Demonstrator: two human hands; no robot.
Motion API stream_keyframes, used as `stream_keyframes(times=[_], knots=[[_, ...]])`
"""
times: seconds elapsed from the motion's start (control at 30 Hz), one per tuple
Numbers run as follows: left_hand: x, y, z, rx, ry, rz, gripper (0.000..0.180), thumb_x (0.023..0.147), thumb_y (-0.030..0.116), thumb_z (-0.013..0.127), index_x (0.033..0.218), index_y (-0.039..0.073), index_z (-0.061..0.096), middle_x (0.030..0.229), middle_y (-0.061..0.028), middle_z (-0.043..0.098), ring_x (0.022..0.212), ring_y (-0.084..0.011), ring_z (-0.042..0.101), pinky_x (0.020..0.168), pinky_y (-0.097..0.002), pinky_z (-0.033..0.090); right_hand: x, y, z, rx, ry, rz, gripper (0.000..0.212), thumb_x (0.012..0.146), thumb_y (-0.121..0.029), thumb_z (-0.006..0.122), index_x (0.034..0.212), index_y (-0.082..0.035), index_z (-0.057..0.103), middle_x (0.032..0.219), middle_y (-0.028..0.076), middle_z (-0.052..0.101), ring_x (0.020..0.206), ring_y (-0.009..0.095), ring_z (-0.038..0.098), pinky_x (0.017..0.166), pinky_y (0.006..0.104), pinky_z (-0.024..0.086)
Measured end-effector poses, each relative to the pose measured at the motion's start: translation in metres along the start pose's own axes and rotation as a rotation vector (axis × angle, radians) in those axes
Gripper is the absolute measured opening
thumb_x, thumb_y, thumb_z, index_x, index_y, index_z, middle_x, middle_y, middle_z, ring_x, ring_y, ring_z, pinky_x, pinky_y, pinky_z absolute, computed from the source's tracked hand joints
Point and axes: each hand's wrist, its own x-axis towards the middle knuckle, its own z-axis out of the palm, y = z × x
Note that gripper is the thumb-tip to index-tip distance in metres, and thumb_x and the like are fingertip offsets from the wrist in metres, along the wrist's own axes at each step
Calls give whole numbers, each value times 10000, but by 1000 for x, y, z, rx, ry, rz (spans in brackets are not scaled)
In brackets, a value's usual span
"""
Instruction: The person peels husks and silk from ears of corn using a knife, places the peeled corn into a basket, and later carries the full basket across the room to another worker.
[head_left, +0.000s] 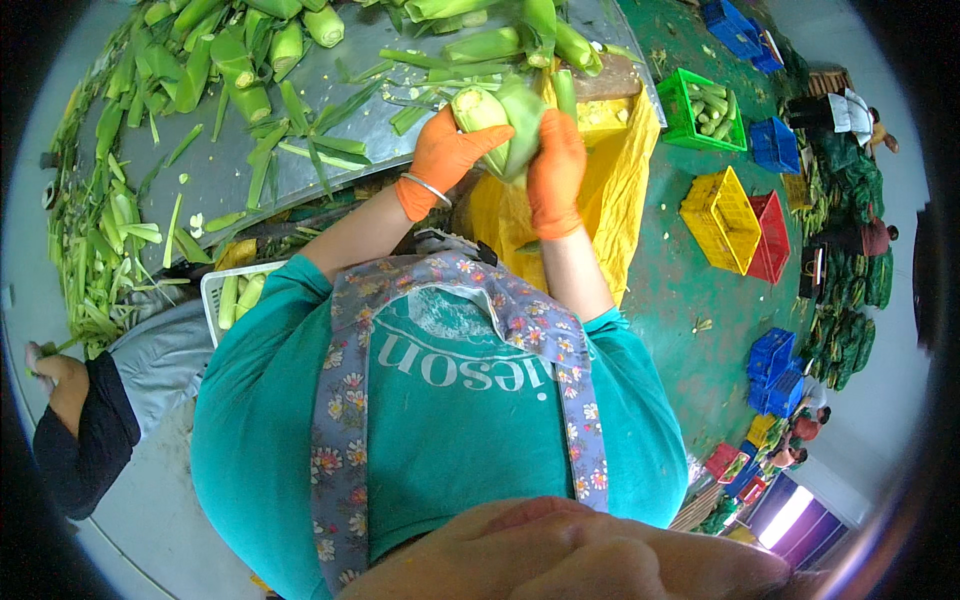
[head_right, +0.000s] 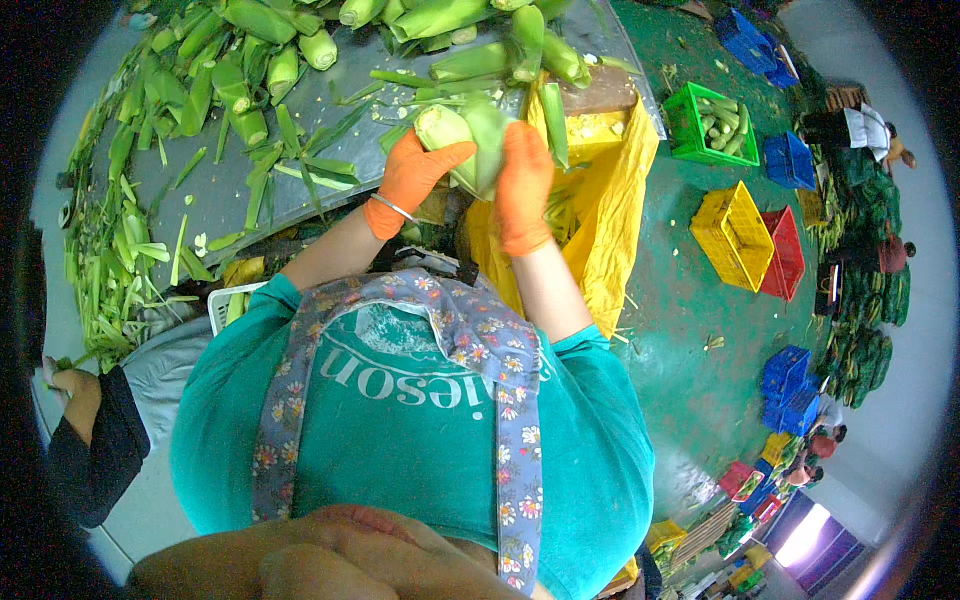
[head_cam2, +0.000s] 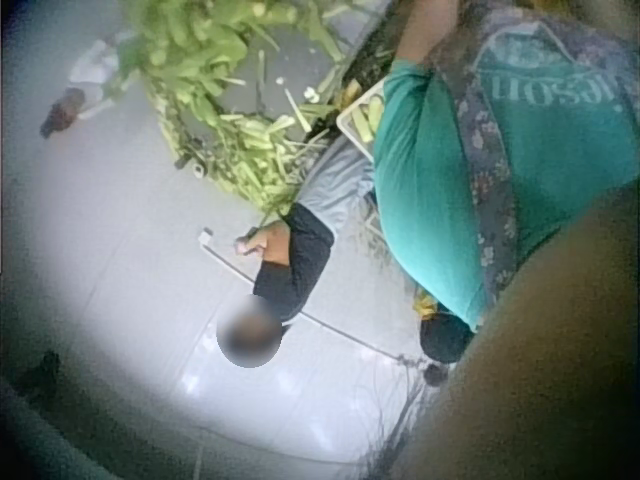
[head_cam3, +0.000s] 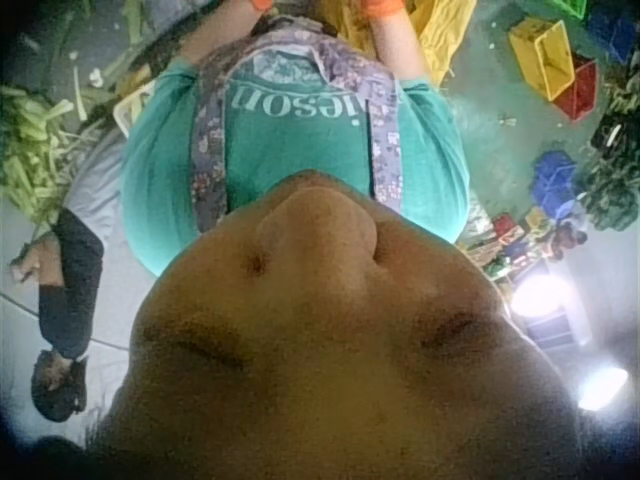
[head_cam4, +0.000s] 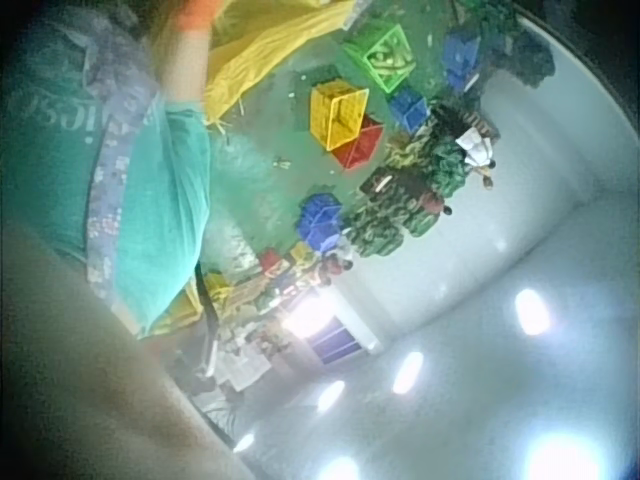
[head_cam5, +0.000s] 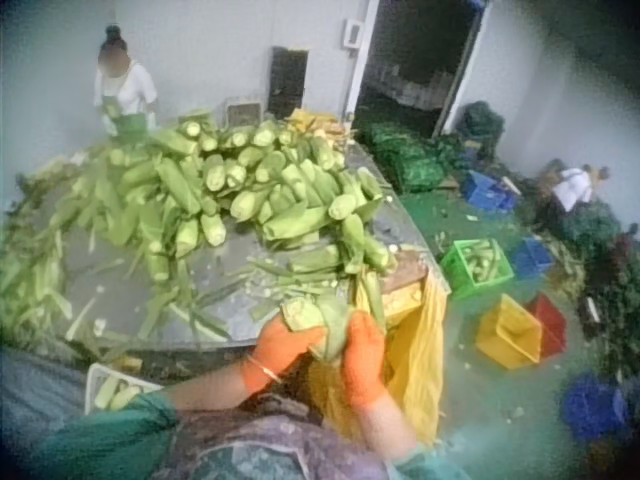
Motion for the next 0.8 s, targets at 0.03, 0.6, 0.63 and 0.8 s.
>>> stream_keyframes(times=[0.03, 0.6, 0.63, 0.8], knots=[[-1, 5, 2, -11, -19, 14, 477, 826, 135, 801, 1246, 2, 617, 1074, -47, 700, 979, -136, 646, 854, -288, 525, 13, -2, -15, 195, 9, 58, 214, 1004, -172, 549, 1125, -27, 650, 1030, 31, 662, 932, 130, 586, 833, 265, 481], [13, 13, 3, -222, -263, -143, 411, 877, 87, 712, 1264, 10, 598, 1153, -54, 674, 1057, -149, 624, 949, -302, 483, 5, -33, -67, -556, -281, -337, 488, 871, -144, 722, 1332, -43, 598, 1306, 85, 609, 1172, 189, 568, 1014, 342, 452], [12, 21, 5, -121, -354, -120, 473, 906, 74, 639, 1361, 8, 531, 1258, -70, 632, 1130, -170, 604, 1020, -323, 457, 6, -34, -59, -555, -266, -337, 488, 871, -144, 722, 1332, -43, 598, 1306, 85, 609, 1172, 189, 568, 1014, 342, 452], [13, 37, 8, -150, -473, -120, 559, 890, 61, 659, 1417, 13, 479, 1316, -68, 595, 1176, -162, 572, 1047, -316, 438, 10, -22, -53, -254, -347, -48, 349, 825, -118, 776, 1153, -19, 707, 1146, 81, 676, 1094, 188, 603, 972, 317, 461]])
